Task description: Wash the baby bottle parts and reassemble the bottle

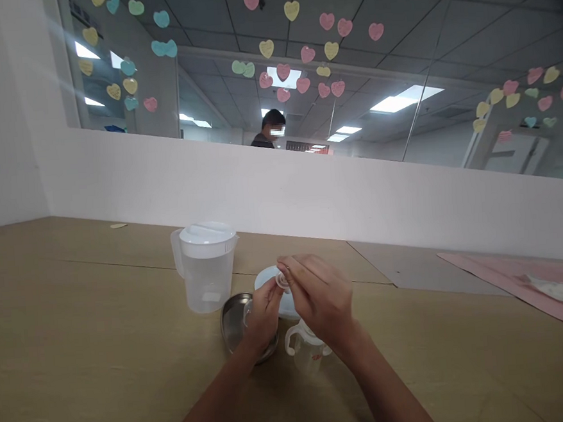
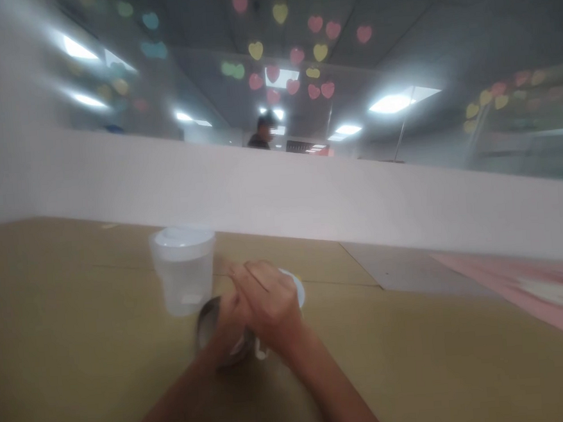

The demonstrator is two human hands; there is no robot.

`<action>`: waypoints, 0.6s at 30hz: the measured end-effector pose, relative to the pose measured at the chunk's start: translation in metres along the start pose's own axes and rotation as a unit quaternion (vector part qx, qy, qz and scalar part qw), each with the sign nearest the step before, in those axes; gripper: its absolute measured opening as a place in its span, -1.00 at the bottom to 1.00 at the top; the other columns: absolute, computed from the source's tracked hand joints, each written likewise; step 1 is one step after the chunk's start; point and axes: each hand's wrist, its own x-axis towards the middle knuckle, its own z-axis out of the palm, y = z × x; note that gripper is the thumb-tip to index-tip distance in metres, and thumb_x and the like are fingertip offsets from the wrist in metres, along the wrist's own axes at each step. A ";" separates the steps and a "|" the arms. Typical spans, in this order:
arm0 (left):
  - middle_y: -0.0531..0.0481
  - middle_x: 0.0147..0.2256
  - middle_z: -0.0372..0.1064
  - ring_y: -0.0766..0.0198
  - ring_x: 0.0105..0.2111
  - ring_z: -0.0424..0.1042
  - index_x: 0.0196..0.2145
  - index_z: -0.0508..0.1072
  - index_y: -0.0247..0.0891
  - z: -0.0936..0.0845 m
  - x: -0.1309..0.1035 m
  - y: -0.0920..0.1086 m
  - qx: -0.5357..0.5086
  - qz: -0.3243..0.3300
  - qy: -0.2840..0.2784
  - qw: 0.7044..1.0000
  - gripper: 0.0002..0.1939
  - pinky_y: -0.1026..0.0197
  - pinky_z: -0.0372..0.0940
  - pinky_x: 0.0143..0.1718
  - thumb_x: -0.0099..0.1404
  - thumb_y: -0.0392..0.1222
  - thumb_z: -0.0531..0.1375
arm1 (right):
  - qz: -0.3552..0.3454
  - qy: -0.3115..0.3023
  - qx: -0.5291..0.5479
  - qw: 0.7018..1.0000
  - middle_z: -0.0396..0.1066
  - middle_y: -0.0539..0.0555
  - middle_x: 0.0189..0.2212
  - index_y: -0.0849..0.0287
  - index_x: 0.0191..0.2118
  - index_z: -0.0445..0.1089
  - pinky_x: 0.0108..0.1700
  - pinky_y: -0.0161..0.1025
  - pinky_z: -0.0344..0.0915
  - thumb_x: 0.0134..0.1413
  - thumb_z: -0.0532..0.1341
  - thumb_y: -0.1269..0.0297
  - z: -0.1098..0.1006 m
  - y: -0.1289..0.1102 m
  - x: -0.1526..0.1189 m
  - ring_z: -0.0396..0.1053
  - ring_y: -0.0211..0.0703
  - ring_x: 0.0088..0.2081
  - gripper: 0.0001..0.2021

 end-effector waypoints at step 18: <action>-0.02 -0.37 0.46 0.21 -0.34 0.37 -0.32 0.47 -0.27 -0.003 -0.009 -0.005 0.090 -0.045 0.021 0.995 -0.70 0.25 0.25 -0.29 0.21 -0.04 0.05 | 0.574 -0.014 0.104 0.812 0.44 0.14 -0.49 0.35 -0.34 0.43 -0.52 -0.28 0.37 -0.01 0.15 0.13 0.028 0.146 -0.080 0.40 -0.19 -0.53 -0.68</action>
